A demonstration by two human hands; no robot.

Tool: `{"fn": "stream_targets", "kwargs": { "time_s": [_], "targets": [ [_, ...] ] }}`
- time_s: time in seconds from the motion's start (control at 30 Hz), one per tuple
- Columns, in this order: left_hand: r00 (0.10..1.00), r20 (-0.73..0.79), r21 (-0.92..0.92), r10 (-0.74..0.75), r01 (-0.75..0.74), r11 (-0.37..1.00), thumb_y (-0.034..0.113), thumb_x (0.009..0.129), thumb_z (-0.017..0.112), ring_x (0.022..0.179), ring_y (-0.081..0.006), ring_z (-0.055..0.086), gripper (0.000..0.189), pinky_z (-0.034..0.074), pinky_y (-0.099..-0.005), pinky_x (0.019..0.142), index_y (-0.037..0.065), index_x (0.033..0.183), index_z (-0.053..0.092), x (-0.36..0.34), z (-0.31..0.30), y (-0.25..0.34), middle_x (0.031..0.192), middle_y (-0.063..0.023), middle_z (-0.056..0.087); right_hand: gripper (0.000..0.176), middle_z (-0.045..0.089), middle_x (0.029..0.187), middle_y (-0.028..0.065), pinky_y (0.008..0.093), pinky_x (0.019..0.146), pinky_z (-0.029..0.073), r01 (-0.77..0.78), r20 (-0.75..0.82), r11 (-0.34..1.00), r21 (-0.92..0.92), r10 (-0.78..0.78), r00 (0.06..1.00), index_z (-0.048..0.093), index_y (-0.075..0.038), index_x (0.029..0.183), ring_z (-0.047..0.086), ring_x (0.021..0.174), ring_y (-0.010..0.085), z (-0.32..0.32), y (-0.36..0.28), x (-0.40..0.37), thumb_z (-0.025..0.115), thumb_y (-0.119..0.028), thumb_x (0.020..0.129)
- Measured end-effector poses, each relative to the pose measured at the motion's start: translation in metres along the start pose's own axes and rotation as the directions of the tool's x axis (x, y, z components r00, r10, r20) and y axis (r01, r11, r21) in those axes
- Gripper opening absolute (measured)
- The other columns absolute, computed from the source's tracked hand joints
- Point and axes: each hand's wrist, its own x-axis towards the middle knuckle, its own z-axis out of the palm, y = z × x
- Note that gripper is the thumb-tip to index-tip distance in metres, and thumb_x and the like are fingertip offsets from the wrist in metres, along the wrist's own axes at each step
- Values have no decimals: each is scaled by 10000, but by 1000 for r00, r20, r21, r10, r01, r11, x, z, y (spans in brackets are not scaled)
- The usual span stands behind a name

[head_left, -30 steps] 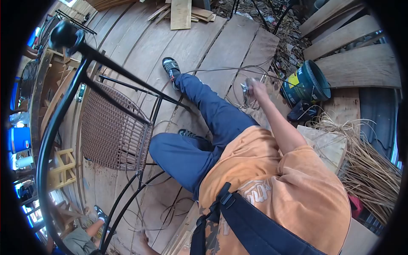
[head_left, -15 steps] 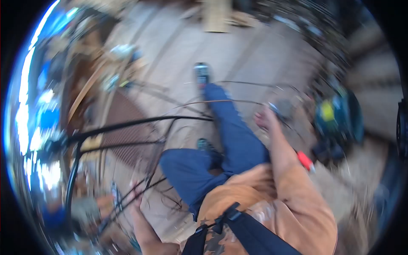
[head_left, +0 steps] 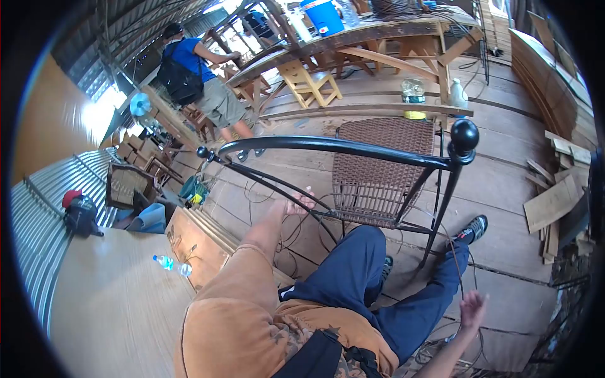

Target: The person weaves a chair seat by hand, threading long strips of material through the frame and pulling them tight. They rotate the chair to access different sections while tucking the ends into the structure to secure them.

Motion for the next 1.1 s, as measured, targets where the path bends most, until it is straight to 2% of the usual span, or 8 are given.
{"fn": "stream_targets", "kwargs": {
  "time_s": [0.27, 0.53, 0.6, 0.67, 0.7, 0.73, 0.83, 1.1],
  "targets": [
    [998, -48, 81, 37, -33, 996, 425, 879, 543, 711, -144, 631, 272, 466, -332, 649, 161, 914, 599, -32, 22, 6, 856, 10, 657, 806, 651, 742, 114, 326, 479, 468, -337, 125, 806, -487, 446, 886, 574, -41, 889, 635, 610, 258, 180, 44, 34, 331, -796, 740],
    [966, 255, 349, 33, -124, 929, 243, 832, 617, 704, -51, 566, 328, 397, -169, 472, 99, 1117, 542, -42, 30, 4, 994, -32, 606, 574, 520, 1133, 203, 498, 835, 432, 83, -114, 884, 460, -34, 993, 452, 86, 1155, 513, 1023, 359, 114, 49, 103, 476, -424, 892],
    [854, 519, 262, 32, -194, 945, 220, 810, 640, 716, -62, 590, 398, 397, -165, 479, 79, 1166, 531, -5, 13, -3, 911, 3, 586, 328, 562, 1102, 201, 424, 839, 436, 172, 81, 803, 570, -264, 961, 558, 53, 1034, 504, 1050, 327, 51, 10, 142, 538, -230, 870],
    [904, 420, 269, 75, -204, 941, 222, 815, 635, 699, -61, 595, 406, 400, -168, 470, 72, 1175, 521, -37, 33, 2, 903, 3, 584, 331, 579, 1036, 181, 384, 833, 447, -54, 727, 929, 367, -250, 639, 537, 75, 1084, 531, 971, 284, -42, -68, 186, 553, -141, 834],
    [925, 366, 272, 98, -207, 940, 222, 818, 632, 690, -60, 597, 409, 401, -169, 466, 68, 1179, 517, -47, 38, 4, 899, 3, 583, 215, 575, 1081, 183, 305, 796, 467, 312, -4, 928, 205, -318, 948, 576, 44, 1000, 547, 973, 240, -121, -115, 218, 551, -97, 839],
    [925, 379, 396, -41, -122, 910, 220, 814, 632, 656, -81, 601, 411, 404, -180, 447, 47, 1167, 512, 26, 14, -8, 964, -32, 607, 214, 576, 1077, 181, 305, 794, 467, 340, -219, 940, 27, -327, 919, 577, 43, 999, 548, 969, 239, -105, -138, 188, 551, -99, 840],
    [859, 432, 322, 275, -432, 842, 304, 845, 590, 639, -115, 608, 403, 396, -191, 436, 77, 1171, 516, -24, 35, 0, 916, -54, 611, 212, 579, 1068, 175, 303, 789, 470, 318, -143, 942, -108, -332, 932, 578, 38, 998, 551, 957, 233, -19, -138, 135, 549, -104, 843],
    [866, 465, 487, 185, -424, 763, 453, 800, 591, 633, -176, 608, 520, 491, -288, 528, -6, 1045, 596, 25, 42, -8, 887, -110, 623, 207, 588, 1043, 161, 299, 774, 476, 139, 135, 961, -239, -109, 985, 581, 27, 994, 559, 925, 219, 187, -4, 74, 546, -118, 851]
  ]
}}
